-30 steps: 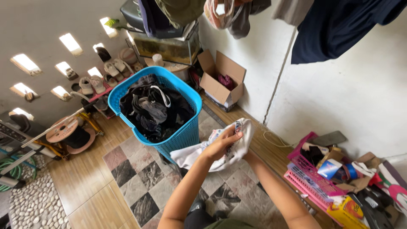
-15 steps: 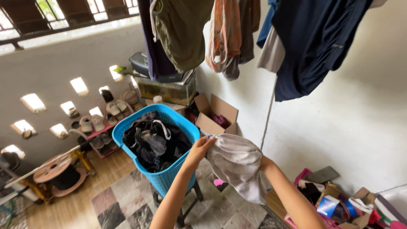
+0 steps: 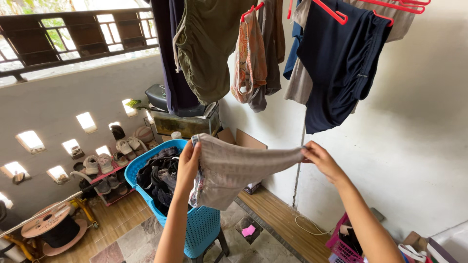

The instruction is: The person picks up wet clothes from a blue laundry basket and hangs them on a red collapsible drying rack. Items handled include shorts, underwear, and shirts. The clothes are placed on the rack's arms to dry.

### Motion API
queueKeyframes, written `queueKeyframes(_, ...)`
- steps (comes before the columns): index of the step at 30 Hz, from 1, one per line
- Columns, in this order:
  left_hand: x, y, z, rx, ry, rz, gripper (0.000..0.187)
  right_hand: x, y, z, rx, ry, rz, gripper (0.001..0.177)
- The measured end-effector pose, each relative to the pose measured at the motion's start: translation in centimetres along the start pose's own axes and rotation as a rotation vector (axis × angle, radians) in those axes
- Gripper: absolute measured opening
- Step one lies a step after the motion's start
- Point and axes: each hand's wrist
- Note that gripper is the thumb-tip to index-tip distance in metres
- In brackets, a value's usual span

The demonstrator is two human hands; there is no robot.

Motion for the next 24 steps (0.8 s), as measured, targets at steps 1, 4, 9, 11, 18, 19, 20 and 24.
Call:
queueKeyframes(1,1.1,-0.2,0.5,-0.003,0.023,0.021,0.041,-0.3,1.3,0.6,-0.012,-0.005,-0.107,0.018)
queueKeyframes(4,4.0,-1.6,3.2,-0.016,-0.017,0.047,0.045,-2.8,5.7,3.2,-0.058,-0.178,-0.143,0.016)
queueKeyframes(9,7.1,-5.8,8.4,0.035,-0.012,0.062,0.045,-8.3,13.5,7.8,-0.076,-0.299,0.240,0.014)
queueKeyframes(11,7.5,-7.8,10.0,0.067,0.032,0.124,0.046,-10.0,16.1,9.2,-0.063,-0.362,0.202,0.014)
queueKeyframes(18,9.7,-15.0,14.7,0.014,0.262,-0.060,0.039,-14.2,23.1,17.3,-0.122,-0.496,0.201,0.021)
queueKeyframes(19,10.4,-16.2,15.1,0.024,0.277,-0.045,0.039,-14.8,24.0,18.7,-0.129,-0.493,0.215,0.022)
queueKeyframes(20,11.3,-17.4,15.6,0.033,0.293,-0.030,0.039,-15.5,24.8,20.1,-0.176,-0.512,0.232,0.024)
queueKeyframes(24,13.5,-21.3,18.3,0.013,0.398,-0.047,0.039,-18.3,27.7,25.5,-0.279,-0.601,0.270,0.027)
Point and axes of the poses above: each hand's wrist, its own z-axis towards the middle knuckle, its own y-axis out of the palm, x = y × z, and after that the axes turned 13 degrees about z, right-handed
